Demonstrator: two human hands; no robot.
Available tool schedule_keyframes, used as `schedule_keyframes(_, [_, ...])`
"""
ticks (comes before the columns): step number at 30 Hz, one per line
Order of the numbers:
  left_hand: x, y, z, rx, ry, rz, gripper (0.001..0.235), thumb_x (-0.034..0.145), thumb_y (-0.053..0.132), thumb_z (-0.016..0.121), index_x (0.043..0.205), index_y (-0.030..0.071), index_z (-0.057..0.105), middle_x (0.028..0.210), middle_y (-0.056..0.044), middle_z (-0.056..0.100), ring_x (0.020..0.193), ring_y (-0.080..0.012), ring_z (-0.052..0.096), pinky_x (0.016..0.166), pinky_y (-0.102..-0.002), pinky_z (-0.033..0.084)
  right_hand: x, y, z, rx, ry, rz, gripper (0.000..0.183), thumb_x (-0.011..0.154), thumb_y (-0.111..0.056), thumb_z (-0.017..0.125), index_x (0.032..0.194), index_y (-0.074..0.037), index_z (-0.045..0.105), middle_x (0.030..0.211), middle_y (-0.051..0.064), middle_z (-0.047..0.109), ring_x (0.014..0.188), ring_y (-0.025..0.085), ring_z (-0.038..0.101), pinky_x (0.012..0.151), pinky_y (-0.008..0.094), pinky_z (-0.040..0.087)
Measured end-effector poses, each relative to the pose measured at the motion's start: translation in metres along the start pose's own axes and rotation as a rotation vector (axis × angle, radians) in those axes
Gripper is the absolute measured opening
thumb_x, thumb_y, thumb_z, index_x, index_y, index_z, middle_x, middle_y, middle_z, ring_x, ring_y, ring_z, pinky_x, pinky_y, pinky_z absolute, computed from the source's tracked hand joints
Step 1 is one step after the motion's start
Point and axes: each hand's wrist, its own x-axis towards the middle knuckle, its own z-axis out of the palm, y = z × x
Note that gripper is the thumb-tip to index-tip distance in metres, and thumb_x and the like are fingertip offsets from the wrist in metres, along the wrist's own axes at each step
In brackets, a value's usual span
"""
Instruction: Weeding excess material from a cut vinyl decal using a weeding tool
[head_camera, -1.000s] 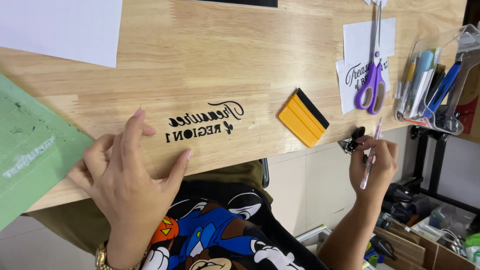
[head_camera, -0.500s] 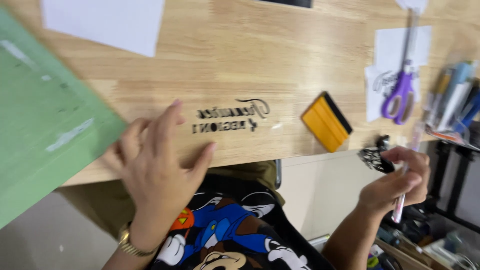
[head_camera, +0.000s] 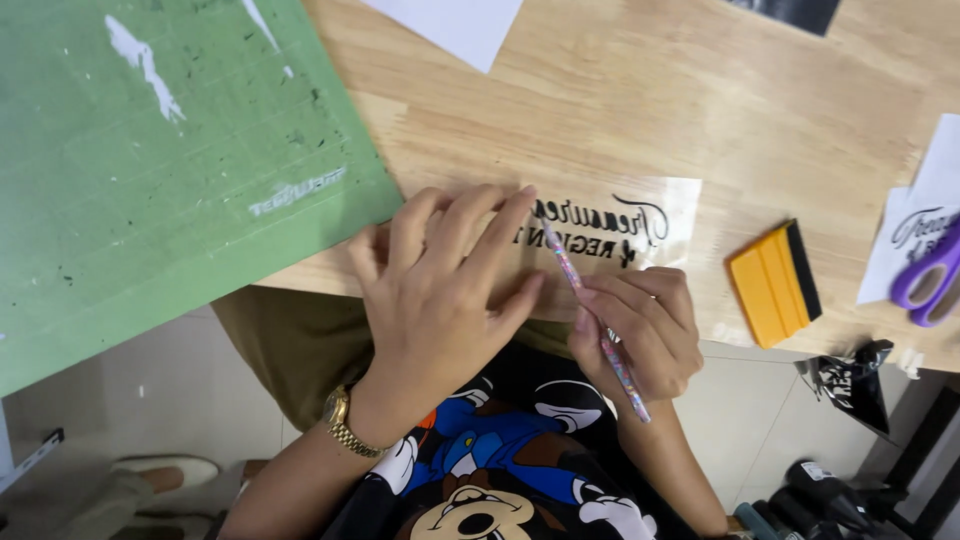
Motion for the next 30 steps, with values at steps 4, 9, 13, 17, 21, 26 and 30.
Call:
schedule_keyframes(4, [0.001, -0.001, 0.0, -0.029, 0.005, -0.001, 0.053, 0.088, 0.047, 0.078, 0.136, 0.029, 0.067, 0.13, 0.014, 0.064, 0.117, -0.0188, 0.057, 0.089, -0.044, 0.034, -0.01, 0.004, 0.001, -0.053, 0.012, 0.004, 0.014, 0.097, -0.008, 0.063, 0.09, 0.004, 0.066, 0.086, 0.021, 0.073, 0.074, 0.036, 0.063, 0.07, 0.043, 0.05])
schedule_keyframes(9, [0.0, -0.003, 0.002, -0.022, 0.008, 0.009, 0.052, 0.089, 0.049, 0.08, 0.135, 0.029, 0.067, 0.128, 0.014, 0.065, 0.117, -0.0184, 0.057, 0.09, -0.043, 0.034, -0.011, 0.002, 0.002, -0.067, -0.014, 0.031, 0.014, 0.098, -0.008, 0.062, 0.09, 0.003, 0.065, 0.087, 0.02, 0.073, 0.075, 0.036, 0.063, 0.07, 0.043, 0.049])
schedule_keyframes(13, [0.001, -0.003, 0.001, -0.036, 0.008, 0.004, 0.048, 0.088, 0.047, 0.081, 0.132, 0.029, 0.07, 0.128, 0.014, 0.065, 0.117, -0.0181, 0.057, 0.089, -0.044, 0.035, -0.011, 0.001, 0.002, -0.062, -0.014, 0.064, 0.014, 0.098, -0.009, 0.063, 0.09, 0.002, 0.065, 0.086, 0.02, 0.072, 0.075, 0.036, 0.062, 0.072, 0.045, 0.049])
schedule_keyframes(17, [0.001, -0.003, 0.0, -0.027, -0.001, -0.001, 0.048, 0.089, 0.049, 0.081, 0.132, 0.03, 0.07, 0.128, 0.015, 0.065, 0.117, -0.0172, 0.057, 0.09, -0.043, 0.034, -0.011, 0.001, 0.001, -0.07, -0.031, 0.059, 0.016, 0.098, -0.008, 0.061, 0.089, 0.003, 0.066, 0.085, 0.02, 0.072, 0.075, 0.035, 0.061, 0.071, 0.044, 0.049])
schedule_keyframes(21, [0.002, -0.003, -0.001, -0.017, -0.027, 0.002, 0.05, 0.091, 0.05, 0.08, 0.135, 0.03, 0.067, 0.129, 0.015, 0.065, 0.117, -0.0175, 0.057, 0.09, -0.044, 0.035, -0.012, 0.003, 0.003, -0.067, -0.023, 0.031, 0.014, 0.098, -0.009, 0.062, 0.089, 0.003, 0.065, 0.084, 0.019, 0.072, 0.074, 0.033, 0.06, 0.069, 0.043, 0.048])
schedule_keyframes(26, [0.002, -0.002, -0.002, -0.032, -0.03, 0.003, 0.049, 0.089, 0.047, 0.081, 0.133, 0.029, 0.069, 0.129, 0.015, 0.064, 0.118, -0.0175, 0.056, 0.09, -0.044, 0.034, -0.013, 0.005, 0.002, -0.075, -0.042, -0.003, 0.012, 0.098, -0.009, 0.063, 0.092, 0.001, 0.065, 0.087, 0.019, 0.073, 0.075, 0.032, 0.061, 0.07, 0.045, 0.049])
schedule_keyframes(30, [0.003, -0.002, -0.004, -0.01, -0.043, 0.009, 0.053, 0.088, 0.05, 0.083, 0.135, 0.03, 0.068, 0.13, 0.015, 0.064, 0.118, -0.0184, 0.056, 0.09, -0.045, 0.034, -0.014, 0.002, 0.004, -0.121, -0.055, -0.035, 0.008, 0.098, -0.005, 0.064, 0.095, 0.001, 0.065, 0.089, 0.018, 0.073, 0.076, 0.033, 0.061, 0.069, 0.045, 0.049])
